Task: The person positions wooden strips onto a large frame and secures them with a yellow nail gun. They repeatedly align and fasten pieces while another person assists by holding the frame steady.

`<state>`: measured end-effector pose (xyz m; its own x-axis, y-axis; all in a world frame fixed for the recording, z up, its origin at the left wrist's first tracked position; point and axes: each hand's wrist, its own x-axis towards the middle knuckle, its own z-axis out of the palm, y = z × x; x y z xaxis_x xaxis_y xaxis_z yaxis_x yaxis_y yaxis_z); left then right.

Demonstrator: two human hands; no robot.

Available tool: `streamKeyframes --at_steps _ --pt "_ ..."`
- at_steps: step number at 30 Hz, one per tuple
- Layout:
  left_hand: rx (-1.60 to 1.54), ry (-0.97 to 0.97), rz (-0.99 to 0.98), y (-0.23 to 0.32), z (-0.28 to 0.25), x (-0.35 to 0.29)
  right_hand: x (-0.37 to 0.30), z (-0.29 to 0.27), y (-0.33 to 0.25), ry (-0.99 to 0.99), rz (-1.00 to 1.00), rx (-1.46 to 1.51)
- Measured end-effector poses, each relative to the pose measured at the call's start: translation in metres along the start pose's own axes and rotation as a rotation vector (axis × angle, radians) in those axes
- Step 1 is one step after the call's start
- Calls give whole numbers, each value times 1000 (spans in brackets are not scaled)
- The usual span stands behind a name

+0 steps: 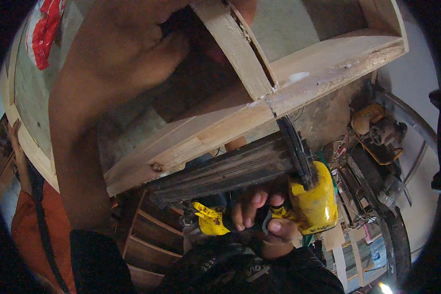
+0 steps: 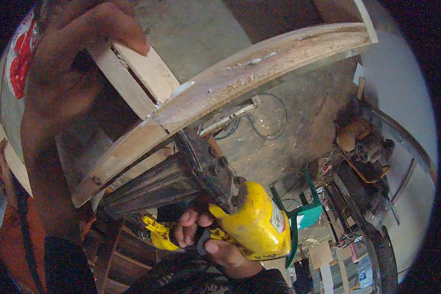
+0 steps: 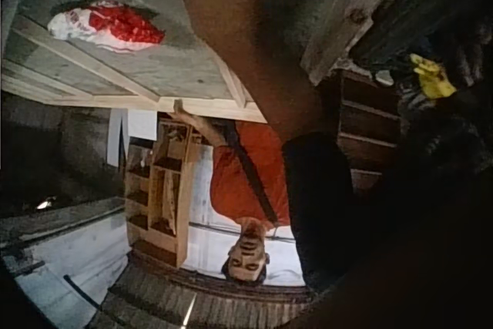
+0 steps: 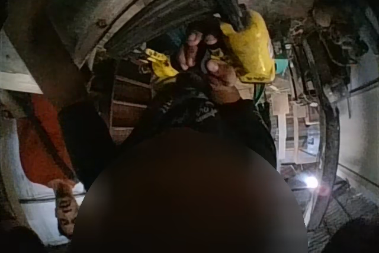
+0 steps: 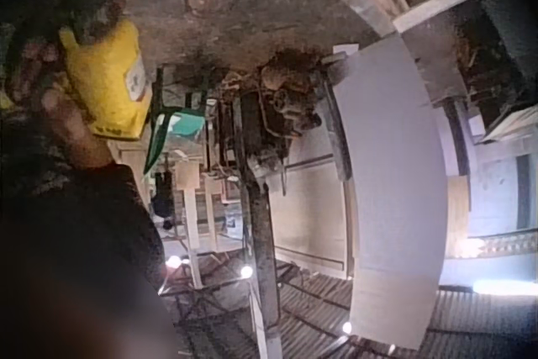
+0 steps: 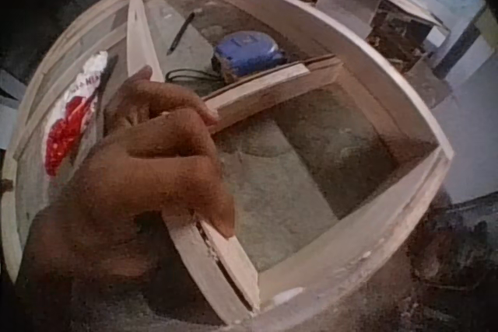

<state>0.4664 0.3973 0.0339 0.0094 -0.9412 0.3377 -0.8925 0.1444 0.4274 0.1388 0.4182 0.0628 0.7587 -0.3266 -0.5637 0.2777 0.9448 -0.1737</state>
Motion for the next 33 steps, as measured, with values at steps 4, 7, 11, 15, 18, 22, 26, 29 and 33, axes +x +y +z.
streamKeyframes --at_steps 4,7,11,15,18,22,26,29,33 --pt "-103 73 0 -1 6 3 0 0 -2 29 -27 -62" --pt "28 39 19 0 0 4 2 -1 -3 -11 -62 -97" --pt "76 -9 5 5 -6 5 3 1 -2 -74 -37 -37" --pt "136 -33 -9 12 -12 7 3 6 3 -23 -71 -54" --pt "212 -66 -20 17 -15 8 5 8 4 -1 -71 -68" --pt "315 -119 -34 22 -20 8 8 9 6 -7 -94 -54" --pt "300 -174 -38 23 -22 9 6 13 7 75 -70 -26" --pt "238 -145 -41 21 -19 13 5 13 5 68 -72 -8" --pt "338 -231 -24 22 -21 12 8 9 3 13 -85 -23"
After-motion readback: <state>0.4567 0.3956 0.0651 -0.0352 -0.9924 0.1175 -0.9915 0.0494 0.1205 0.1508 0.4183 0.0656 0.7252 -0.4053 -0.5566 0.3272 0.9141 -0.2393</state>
